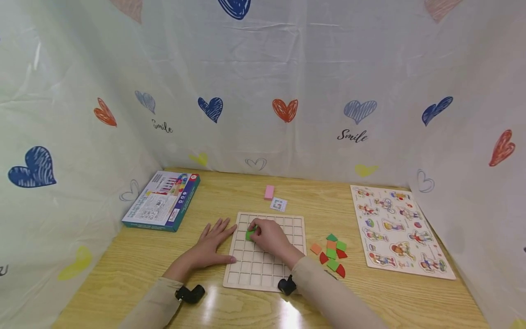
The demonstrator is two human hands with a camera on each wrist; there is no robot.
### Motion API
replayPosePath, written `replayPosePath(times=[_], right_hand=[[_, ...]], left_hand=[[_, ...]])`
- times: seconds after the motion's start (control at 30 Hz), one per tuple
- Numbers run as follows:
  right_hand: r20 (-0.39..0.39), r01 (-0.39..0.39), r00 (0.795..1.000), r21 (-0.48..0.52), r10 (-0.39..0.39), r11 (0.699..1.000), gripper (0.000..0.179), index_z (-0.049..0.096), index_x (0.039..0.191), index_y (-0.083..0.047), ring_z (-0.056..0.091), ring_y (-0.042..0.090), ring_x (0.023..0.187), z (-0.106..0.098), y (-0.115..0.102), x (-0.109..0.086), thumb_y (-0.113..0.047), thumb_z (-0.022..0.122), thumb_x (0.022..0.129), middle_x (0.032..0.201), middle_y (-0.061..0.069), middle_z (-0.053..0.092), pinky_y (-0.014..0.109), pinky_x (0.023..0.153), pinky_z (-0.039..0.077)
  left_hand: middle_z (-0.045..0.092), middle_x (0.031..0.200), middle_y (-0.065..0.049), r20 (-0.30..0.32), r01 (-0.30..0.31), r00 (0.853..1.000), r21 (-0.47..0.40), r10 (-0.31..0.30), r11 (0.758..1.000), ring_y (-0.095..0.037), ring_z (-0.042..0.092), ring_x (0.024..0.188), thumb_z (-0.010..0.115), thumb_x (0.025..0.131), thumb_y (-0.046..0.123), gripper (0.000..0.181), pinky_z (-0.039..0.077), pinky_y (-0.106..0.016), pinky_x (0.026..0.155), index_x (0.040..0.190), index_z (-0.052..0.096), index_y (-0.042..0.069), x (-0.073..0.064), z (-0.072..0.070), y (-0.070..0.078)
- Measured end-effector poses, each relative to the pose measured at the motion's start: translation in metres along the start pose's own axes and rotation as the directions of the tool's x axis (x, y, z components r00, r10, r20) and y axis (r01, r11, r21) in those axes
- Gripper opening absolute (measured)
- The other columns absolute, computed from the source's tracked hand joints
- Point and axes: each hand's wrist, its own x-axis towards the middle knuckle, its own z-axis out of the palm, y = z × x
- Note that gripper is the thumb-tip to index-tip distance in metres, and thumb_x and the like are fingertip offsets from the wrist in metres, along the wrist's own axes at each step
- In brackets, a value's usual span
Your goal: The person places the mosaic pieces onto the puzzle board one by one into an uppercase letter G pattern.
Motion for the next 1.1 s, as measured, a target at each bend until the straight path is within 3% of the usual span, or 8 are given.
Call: replayPosePath(times=[0.3, 0.57, 0.83, 1.1], right_hand=[[0.018, 0.009, 1.0, -0.006, -0.009, 1.0, 0.009, 0.073, 0.1, -0.011, 0.05, 0.007, 0.065, 0.001, 0.001, -0.001, -0.008, 0.074, 0.092, 0.074, -0.007, 0.057, 0.024, 0.06, 0.044], [0.051, 0.027, 0.998, 0.029, -0.029, 0.999, 0.014, 0.073, 0.108, -0.013, 0.052, 0.006, 0.069, -0.004, 0.006, -0.008, -0.012, 0.071, 0.095, 0.078, -0.01, 0.058, 0.025, 0.062, 0.046], [0.049, 0.066, 0.996, 0.058, -0.069, 0.996, 0.015, 0.073, 0.111, -0.012, 0.055, 0.007, 0.076, -0.019, 0.02, -0.027, -0.014, 0.068, 0.098, 0.086, -0.011, 0.062, 0.026, 0.069, 0.05], [-0.003, 0.02, 1.0, 0.033, -0.02, 0.999, 0.015, 0.073, 0.113, -0.013, 0.055, 0.007, 0.076, -0.043, 0.041, -0.055, -0.014, 0.068, 0.098, 0.087, -0.01, 0.061, 0.025, 0.067, 0.049]], left_hand=[[0.012, 0.17, -0.013, -0.009, -0.009, 1.0, 0.0, 0.009, 1.0, -0.034, 0.003, 0.156, 0.075, 0.086, 0.056, 0.096, -0.006, -0.056, 0.123, 0.162, 0.031, 0.018, 0.0, 0.001, -0.001], [0.012, 0.17, -0.013, -0.001, -0.003, 1.0, -0.007, 0.003, 1.0, -0.034, 0.002, 0.156, 0.075, 0.085, 0.058, 0.096, -0.007, -0.057, 0.123, 0.162, 0.032, 0.019, 0.001, 0.002, -0.001], [0.012, 0.17, -0.011, -0.002, 0.015, 1.0, 0.003, -0.015, 1.0, -0.033, 0.002, 0.157, 0.075, 0.084, 0.059, 0.097, -0.007, -0.056, 0.123, 0.162, 0.032, 0.021, 0.001, 0.002, 0.0], [0.012, 0.17, -0.012, -0.002, 0.011, 1.0, -0.017, -0.011, 1.0, -0.035, 0.002, 0.156, 0.077, 0.084, 0.057, 0.097, -0.007, -0.057, 0.123, 0.162, 0.032, 0.019, 0.0, -0.002, 0.002]])
